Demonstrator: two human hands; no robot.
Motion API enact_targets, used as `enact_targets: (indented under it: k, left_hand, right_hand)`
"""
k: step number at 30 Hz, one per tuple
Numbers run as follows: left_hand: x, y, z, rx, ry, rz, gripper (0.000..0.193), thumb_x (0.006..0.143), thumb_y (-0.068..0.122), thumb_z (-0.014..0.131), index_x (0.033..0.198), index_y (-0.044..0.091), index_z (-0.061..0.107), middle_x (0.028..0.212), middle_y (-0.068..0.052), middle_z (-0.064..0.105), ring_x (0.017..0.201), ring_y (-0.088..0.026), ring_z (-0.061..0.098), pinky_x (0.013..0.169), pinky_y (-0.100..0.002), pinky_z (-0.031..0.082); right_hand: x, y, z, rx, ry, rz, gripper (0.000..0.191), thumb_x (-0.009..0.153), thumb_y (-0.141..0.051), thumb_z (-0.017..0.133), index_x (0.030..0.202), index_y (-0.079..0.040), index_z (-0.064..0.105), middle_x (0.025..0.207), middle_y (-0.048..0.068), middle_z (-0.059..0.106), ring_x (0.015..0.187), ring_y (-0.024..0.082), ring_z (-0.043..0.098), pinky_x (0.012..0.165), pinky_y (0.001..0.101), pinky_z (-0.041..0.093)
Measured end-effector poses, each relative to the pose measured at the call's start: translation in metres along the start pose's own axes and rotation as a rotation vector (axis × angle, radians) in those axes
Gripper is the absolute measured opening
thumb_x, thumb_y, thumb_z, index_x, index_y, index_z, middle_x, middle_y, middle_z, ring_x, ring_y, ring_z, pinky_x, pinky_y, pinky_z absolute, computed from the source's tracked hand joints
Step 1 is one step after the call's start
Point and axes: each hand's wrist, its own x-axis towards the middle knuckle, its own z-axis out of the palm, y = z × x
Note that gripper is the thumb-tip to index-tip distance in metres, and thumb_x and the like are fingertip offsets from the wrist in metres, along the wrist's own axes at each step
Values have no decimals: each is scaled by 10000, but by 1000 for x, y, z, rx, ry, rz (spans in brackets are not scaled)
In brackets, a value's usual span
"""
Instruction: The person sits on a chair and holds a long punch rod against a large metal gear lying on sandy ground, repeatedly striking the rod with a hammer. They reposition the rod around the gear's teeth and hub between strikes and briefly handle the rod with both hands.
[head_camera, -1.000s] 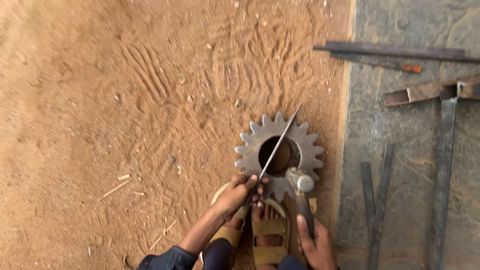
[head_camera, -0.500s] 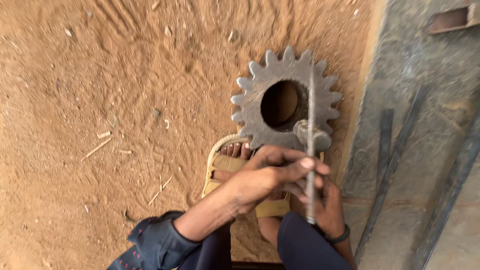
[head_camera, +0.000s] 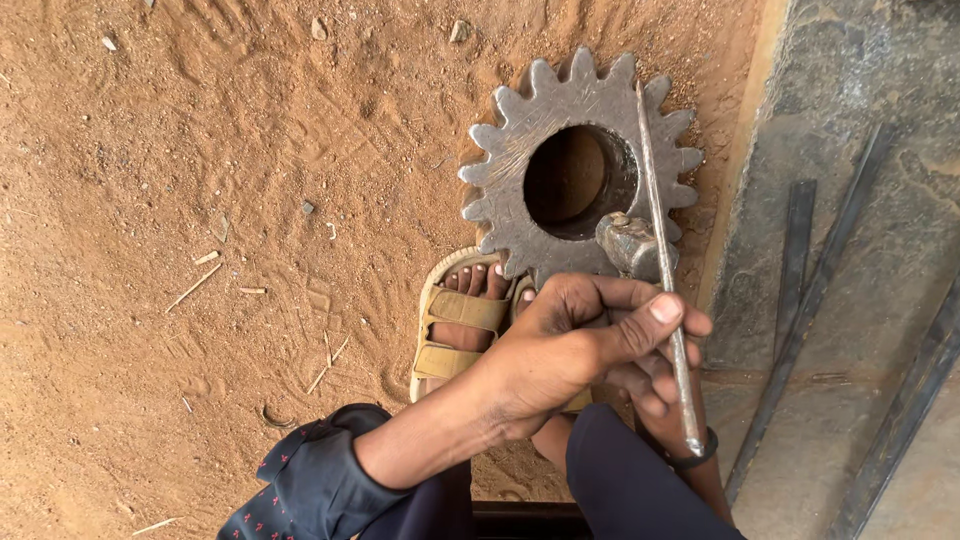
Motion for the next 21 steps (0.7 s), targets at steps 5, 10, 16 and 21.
enact_targets:
  k: [5, 10, 16, 21]
  left_hand:
    - [-1, 1, 7, -149, -8, -20, 391, 1135, 214, 555, 1319, -126, 610, 1093, -161, 676, 866, -194, 709, 741, -335, 623]
    - [-7, 8, 10, -208, -48, -15, 354, 1162, 179, 515, 1313, -131, 594, 1084, -172, 656, 873, -263, 721, 772, -372, 631]
    - [-13, 4, 2, -186, 55, -72, 296, 1107, 194, 542, 1170, -87, 615, 991, -177, 653, 864, -280, 737, 766, -389, 647]
    - [-35, -14, -49, 211, 313, -128, 334, 984, 250, 633, 1066, -72, 666, 838, -104, 659, 673, -225, 719, 619, -358, 635]
  right_hand:
    - [0, -3, 2, 26, -5, 1, 393, 1108, -366, 558, 1118, 23, 612, 878, 56, 656, 720, 106, 655, 564, 228, 525]
    - [1, -6, 6, 127, -14, 28, 380, 1107, -363, 552, 1108, 12, 616, 871, 56, 668, 715, 105, 664, 561, 218, 534]
    - [6, -24, 15, -44, -83, -66, 409, 1061, -388, 569, 1070, 20, 591, 863, 60, 663, 731, 123, 656, 582, 242, 541]
    - [5, -35, 13, -592, 90, 246, 453, 1010, -411, 589, 784, -18, 577, 567, 37, 596, 486, 133, 603, 478, 319, 487]
